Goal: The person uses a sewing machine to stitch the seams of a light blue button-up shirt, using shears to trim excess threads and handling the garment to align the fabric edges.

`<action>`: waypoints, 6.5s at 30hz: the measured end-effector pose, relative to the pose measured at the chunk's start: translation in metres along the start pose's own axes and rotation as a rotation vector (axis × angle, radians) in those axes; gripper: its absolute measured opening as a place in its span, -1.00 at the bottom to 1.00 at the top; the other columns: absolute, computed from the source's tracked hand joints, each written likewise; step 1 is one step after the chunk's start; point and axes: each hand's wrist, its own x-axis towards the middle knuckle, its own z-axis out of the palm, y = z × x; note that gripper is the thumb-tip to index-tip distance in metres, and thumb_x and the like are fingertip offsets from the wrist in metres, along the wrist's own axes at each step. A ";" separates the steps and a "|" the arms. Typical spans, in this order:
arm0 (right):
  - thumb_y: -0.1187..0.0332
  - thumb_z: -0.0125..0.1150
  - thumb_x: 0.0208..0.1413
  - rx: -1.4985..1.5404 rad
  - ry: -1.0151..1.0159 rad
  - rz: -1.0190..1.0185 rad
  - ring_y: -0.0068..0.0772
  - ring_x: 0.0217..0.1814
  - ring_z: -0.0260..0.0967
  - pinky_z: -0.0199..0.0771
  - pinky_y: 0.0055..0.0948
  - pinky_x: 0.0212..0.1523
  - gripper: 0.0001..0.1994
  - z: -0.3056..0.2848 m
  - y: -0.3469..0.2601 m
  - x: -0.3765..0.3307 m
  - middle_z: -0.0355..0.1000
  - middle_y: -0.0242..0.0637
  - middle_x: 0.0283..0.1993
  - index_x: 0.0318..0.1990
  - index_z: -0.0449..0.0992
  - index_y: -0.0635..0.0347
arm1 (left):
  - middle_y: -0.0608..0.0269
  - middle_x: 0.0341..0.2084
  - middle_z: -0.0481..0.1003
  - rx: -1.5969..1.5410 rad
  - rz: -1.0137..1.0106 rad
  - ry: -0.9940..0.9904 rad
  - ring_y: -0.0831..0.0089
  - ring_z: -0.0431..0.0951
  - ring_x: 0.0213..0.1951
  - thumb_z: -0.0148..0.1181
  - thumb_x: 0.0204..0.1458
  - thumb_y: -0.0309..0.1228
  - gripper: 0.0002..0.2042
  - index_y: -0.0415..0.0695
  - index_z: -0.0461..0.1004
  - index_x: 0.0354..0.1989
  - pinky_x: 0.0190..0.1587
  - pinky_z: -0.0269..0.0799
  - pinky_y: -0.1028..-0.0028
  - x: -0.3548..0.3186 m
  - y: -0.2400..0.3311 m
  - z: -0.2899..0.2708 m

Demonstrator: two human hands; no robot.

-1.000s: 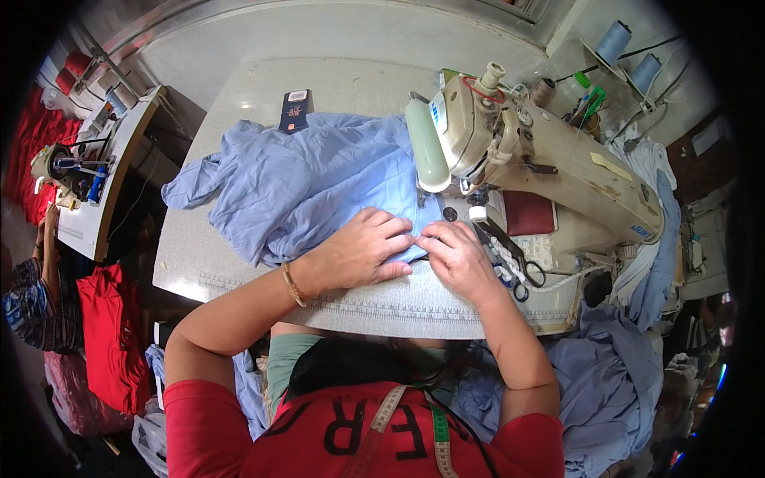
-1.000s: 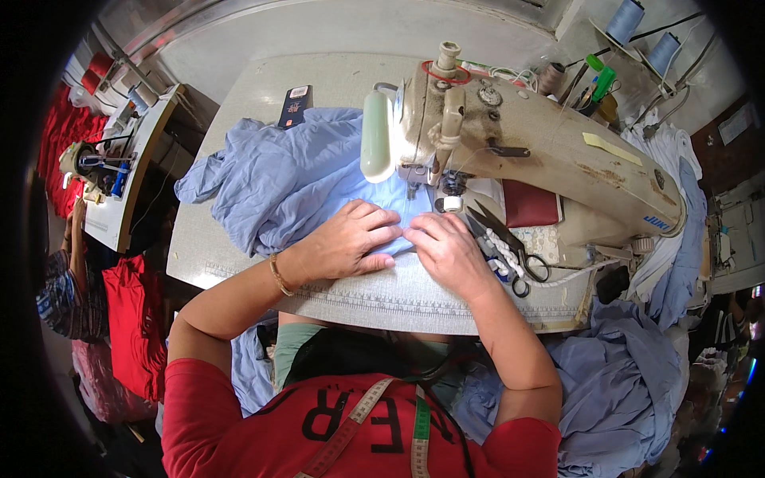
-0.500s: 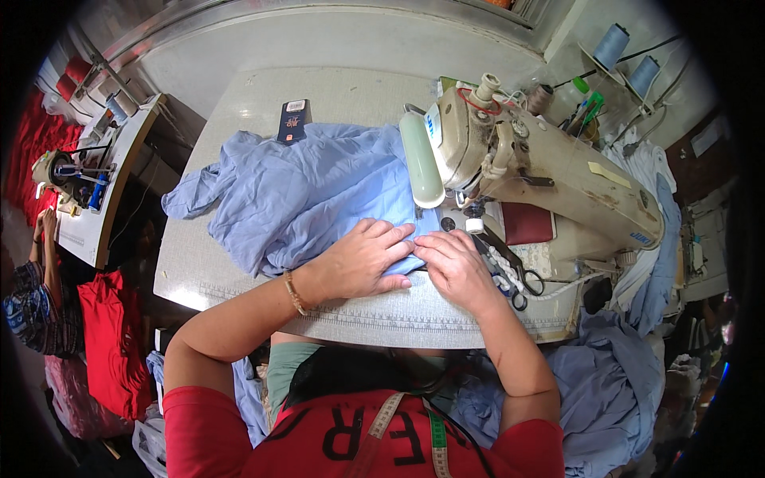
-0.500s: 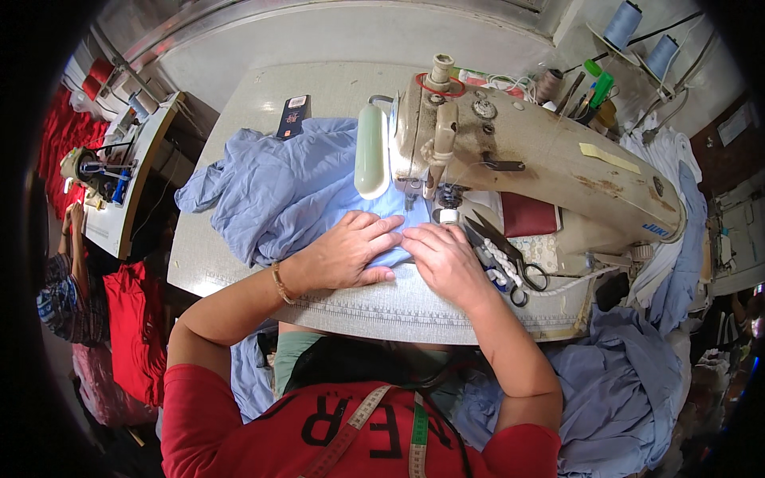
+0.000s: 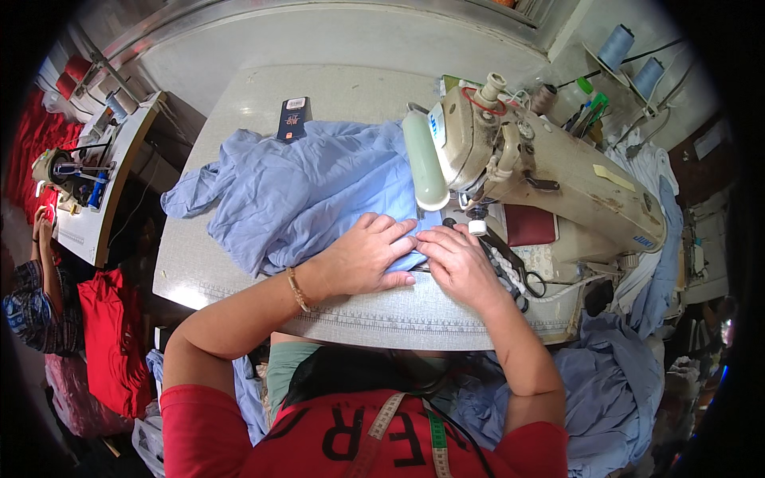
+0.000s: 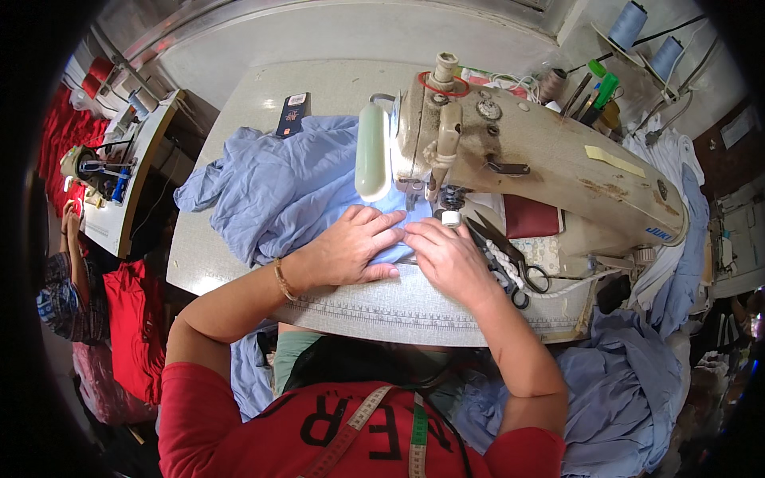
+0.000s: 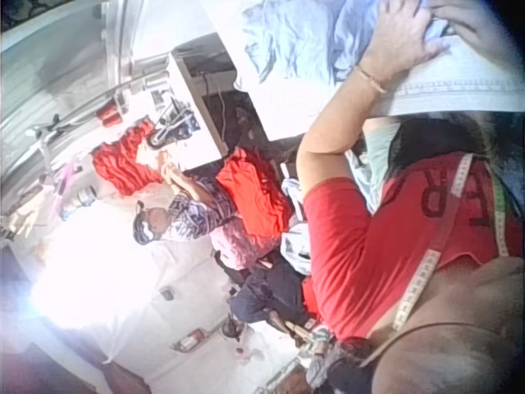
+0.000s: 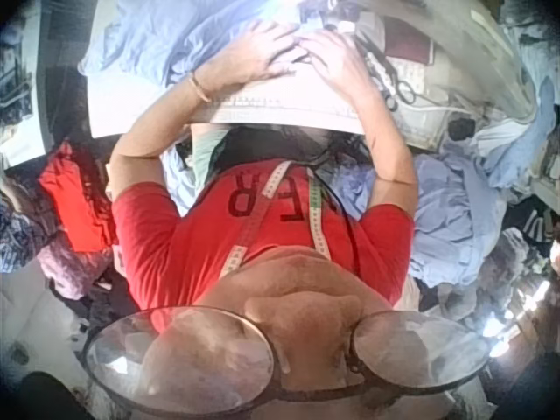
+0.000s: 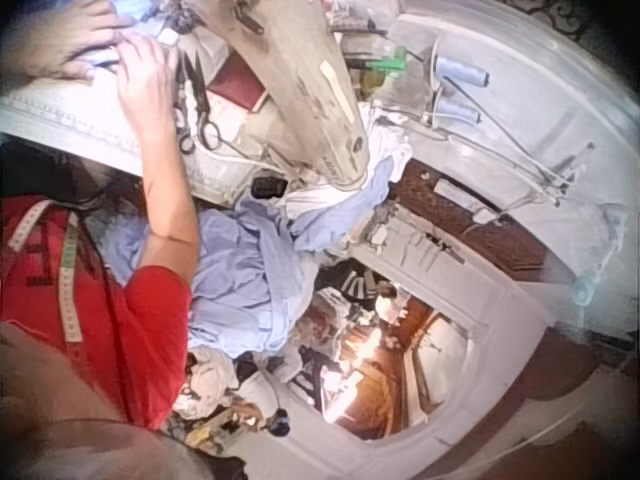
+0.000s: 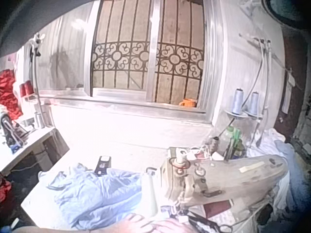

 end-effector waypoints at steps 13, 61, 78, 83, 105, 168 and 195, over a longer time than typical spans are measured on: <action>0.46 0.13 0.03 0.113 0.048 0.074 -0.25 0.16 0.35 0.22 -0.20 0.18 -0.78 0.002 0.008 0.008 0.46 -0.29 0.03 -0.16 0.56 0.18 | -0.06 0.16 0.31 0.053 -0.010 0.042 0.05 0.34 0.04 0.07 0.08 0.10 -0.36 -0.23 0.34 0.11 0.10 0.23 0.15 0.005 -0.008 0.007; 0.52 0.19 -0.06 0.125 0.110 -0.010 -0.14 -0.02 0.40 0.36 -0.21 -0.01 -0.77 0.005 0.003 0.002 0.45 -0.22 -0.09 -0.18 0.51 0.22 | 0.11 0.08 0.39 -0.040 -0.024 0.067 0.16 0.36 0.01 0.12 0.08 -0.01 -0.53 -0.15 0.44 0.00 0.07 0.23 0.21 0.000 -0.001 0.001; 0.42 0.15 0.04 0.165 0.118 0.019 -0.04 -0.20 0.36 0.32 -0.19 -0.12 -0.89 0.002 0.002 0.002 0.38 -0.17 -0.28 -0.28 0.44 0.21 | 0.07 -0.41 0.41 -0.076 -0.064 0.061 0.09 0.45 -0.27 0.27 -0.07 -0.42 -0.73 -0.19 0.40 -0.19 -0.19 0.37 0.19 0.004 0.025 -0.021; 0.37 0.11 0.12 0.395 0.102 0.164 0.00 -0.17 0.34 0.28 -0.18 -0.11 -0.87 0.008 0.012 0.005 0.42 -0.08 -0.25 -0.24 0.43 0.22 | -0.10 -0.42 0.46 -0.206 -0.242 0.146 -0.04 0.50 -0.27 0.07 -0.08 -0.60 -0.72 -0.23 0.38 -0.13 -0.22 0.40 0.20 0.013 0.003 -0.006; 0.53 0.18 -0.13 0.353 0.214 0.141 -0.08 -0.22 0.38 0.33 -0.20 -0.07 -0.84 0.007 0.007 -0.001 0.41 -0.15 -0.30 -0.35 0.37 0.21 | 0.14 -0.54 0.50 0.053 -0.171 -0.033 0.14 0.55 -0.40 0.26 -0.20 -0.40 -0.82 -0.09 0.50 -0.37 -0.32 0.43 0.23 0.027 -0.005 -0.013; 0.56 0.20 -0.11 0.099 0.100 -0.114 -0.25 -0.09 0.41 0.34 -0.25 0.03 -0.83 0.000 -0.006 -0.002 0.44 -0.30 -0.22 -0.29 0.50 0.19 | 0.28 -0.44 0.39 0.294 0.072 -0.035 0.35 0.42 -0.32 0.19 -0.11 -0.29 -0.84 -0.09 0.45 -0.45 -0.21 0.27 0.37 -0.005 0.014 -0.012; 0.55 0.15 -0.13 0.133 0.071 -0.008 -0.08 0.04 0.34 0.29 -0.13 0.12 -0.64 0.000 -0.002 0.000 0.39 -0.16 -0.05 -0.08 0.51 0.24 | 0.06 0.07 0.41 -0.136 -0.028 0.028 0.13 0.37 0.03 0.21 0.01 0.05 -0.41 -0.21 0.42 0.05 0.13 0.22 0.18 0.009 -0.007 -0.010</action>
